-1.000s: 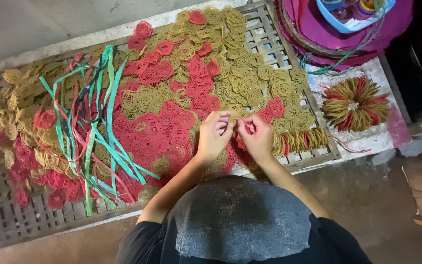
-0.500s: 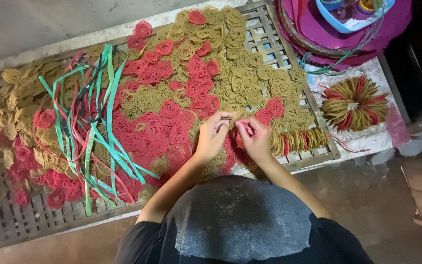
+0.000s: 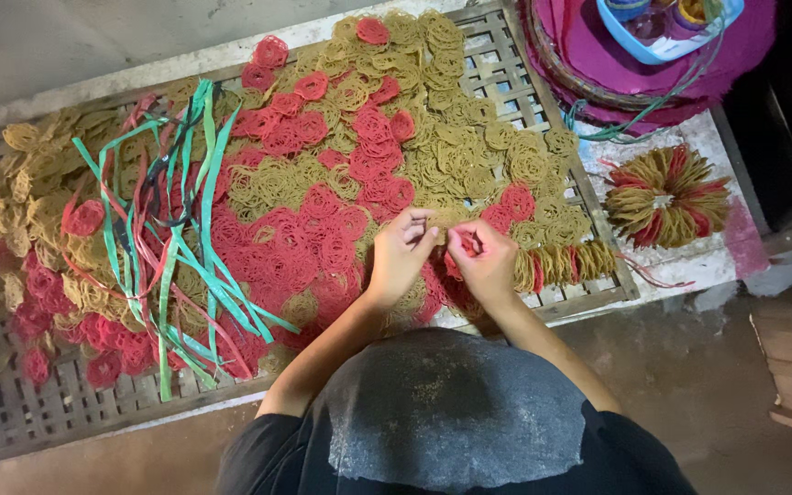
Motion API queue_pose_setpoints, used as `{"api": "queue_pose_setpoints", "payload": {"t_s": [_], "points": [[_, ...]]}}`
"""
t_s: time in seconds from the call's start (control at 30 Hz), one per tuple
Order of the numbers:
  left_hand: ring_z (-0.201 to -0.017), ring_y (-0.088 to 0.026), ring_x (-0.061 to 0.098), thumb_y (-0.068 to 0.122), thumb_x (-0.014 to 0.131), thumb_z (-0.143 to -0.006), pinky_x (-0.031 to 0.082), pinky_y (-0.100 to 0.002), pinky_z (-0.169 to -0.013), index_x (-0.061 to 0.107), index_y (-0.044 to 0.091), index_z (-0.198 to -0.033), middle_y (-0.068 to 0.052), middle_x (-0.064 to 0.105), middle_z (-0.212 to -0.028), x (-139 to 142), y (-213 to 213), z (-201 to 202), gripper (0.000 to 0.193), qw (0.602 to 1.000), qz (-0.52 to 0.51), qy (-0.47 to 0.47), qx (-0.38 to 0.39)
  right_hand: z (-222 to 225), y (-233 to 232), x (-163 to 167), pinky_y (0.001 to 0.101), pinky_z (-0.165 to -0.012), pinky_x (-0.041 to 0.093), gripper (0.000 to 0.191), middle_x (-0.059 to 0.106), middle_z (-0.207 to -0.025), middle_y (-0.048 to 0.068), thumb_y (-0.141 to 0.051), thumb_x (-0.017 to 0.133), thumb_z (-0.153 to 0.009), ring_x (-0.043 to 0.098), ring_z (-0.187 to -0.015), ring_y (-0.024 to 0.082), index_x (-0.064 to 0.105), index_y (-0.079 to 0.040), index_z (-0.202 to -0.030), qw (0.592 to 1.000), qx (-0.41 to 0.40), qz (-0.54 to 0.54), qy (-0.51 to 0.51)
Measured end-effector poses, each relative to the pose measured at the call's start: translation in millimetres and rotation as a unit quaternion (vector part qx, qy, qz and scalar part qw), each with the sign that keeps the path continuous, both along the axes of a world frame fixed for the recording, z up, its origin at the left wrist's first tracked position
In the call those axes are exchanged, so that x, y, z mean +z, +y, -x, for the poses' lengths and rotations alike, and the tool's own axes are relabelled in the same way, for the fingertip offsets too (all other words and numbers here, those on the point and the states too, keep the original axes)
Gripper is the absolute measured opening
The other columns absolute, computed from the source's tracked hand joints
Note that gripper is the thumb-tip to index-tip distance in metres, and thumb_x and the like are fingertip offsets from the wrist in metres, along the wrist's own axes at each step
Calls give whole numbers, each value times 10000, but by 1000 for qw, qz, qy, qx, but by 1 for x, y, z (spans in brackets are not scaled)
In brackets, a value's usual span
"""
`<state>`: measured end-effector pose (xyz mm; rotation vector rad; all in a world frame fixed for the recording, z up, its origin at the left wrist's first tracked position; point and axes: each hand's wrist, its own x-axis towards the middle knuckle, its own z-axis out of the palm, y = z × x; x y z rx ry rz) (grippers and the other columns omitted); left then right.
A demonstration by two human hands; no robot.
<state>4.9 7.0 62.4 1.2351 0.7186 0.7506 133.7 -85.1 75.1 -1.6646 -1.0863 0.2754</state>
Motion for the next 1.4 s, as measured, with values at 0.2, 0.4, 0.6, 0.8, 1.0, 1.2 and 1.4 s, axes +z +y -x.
{"api": "queue_pose_setpoints", "payload": {"t_s": [0.2, 0.4, 0.6, 0.8, 1.0, 1.2, 1.4], "points": [[-974, -106, 660, 5, 640, -977, 608, -291, -840, 580, 1, -1195, -53, 641, -1090, -20, 8, 3, 226, 991, 109, -75, 15, 2, 0, 7, 219, -575, 478, 76, 710, -758, 10, -61, 763, -910, 612, -650, 37, 746, -30, -977, 1000, 17, -11, 21], [-968, -106, 675, -13, 638, -975, 598, -283, -863, 578, -16, -1179, -62, 650, -1089, -21, 6, 2, 213, 992, 86, -91, 14, 6, 4, 12, 233, -550, 459, 73, 701, -716, 12, -73, 788, -894, 595, -599, 57, 751, -41, -948, 1000, 5, 12, -2], [-869, -109, 667, -27, 636, -985, 552, -241, -764, 571, -38, -1183, -86, 682, -1024, -11, 0, 4, 208, 996, 55, -63, -8, 6, 6, 11, 242, -542, 463, 69, 709, -714, 23, -84, 790, -895, 614, -595, 64, 755, -44, -940, 1000, 3, 16, -15], [-955, -95, 661, -33, 626, -976, 544, -229, -835, 563, -38, -1205, -77, 684, -1075, -6, -2, 3, 238, 998, 27, -60, -17, 4, 6, 12, 244, -571, 479, 84, 727, -802, 53, -58, 757, -922, 635, -644, 93, 768, -38, -1002, 999, 20, -1, -31], [-1040, -105, 665, -36, 579, -1001, 534, -234, -923, 572, -40, -1227, -97, 674, -1126, -6, 0, 5, 226, 998, -30, -47, 2, 5, 2, 19, 266, -625, 482, 171, 670, -857, 94, -14, 719, -951, 628, -712, 161, 790, -31, -1106, 995, 39, -32, -82], [-979, -76, 634, -31, 552, -997, 514, -223, -856, 582, -25, -1222, -80, 693, -1187, -20, -6, 6, 227, 999, -18, -18, -27, 4, 1, 13, 257, -601, 474, 86, 694, -846, 79, -38, 750, -941, 628, -690, 126, 753, -15, -1023, 999, 17, -29, -24], [-878, -77, 601, -3, 555, -1080, 503, -213, -800, 726, -38, -1231, -69, 674, -986, -20, 2, 8, 231, 998, -16, -36, -48, 0, -2, 0, 242, -708, 540, 192, 729, -887, 69, -42, 742, -960, 688, -788, 104, 646, -35, -1126, 997, 49, -41, 51]]}}
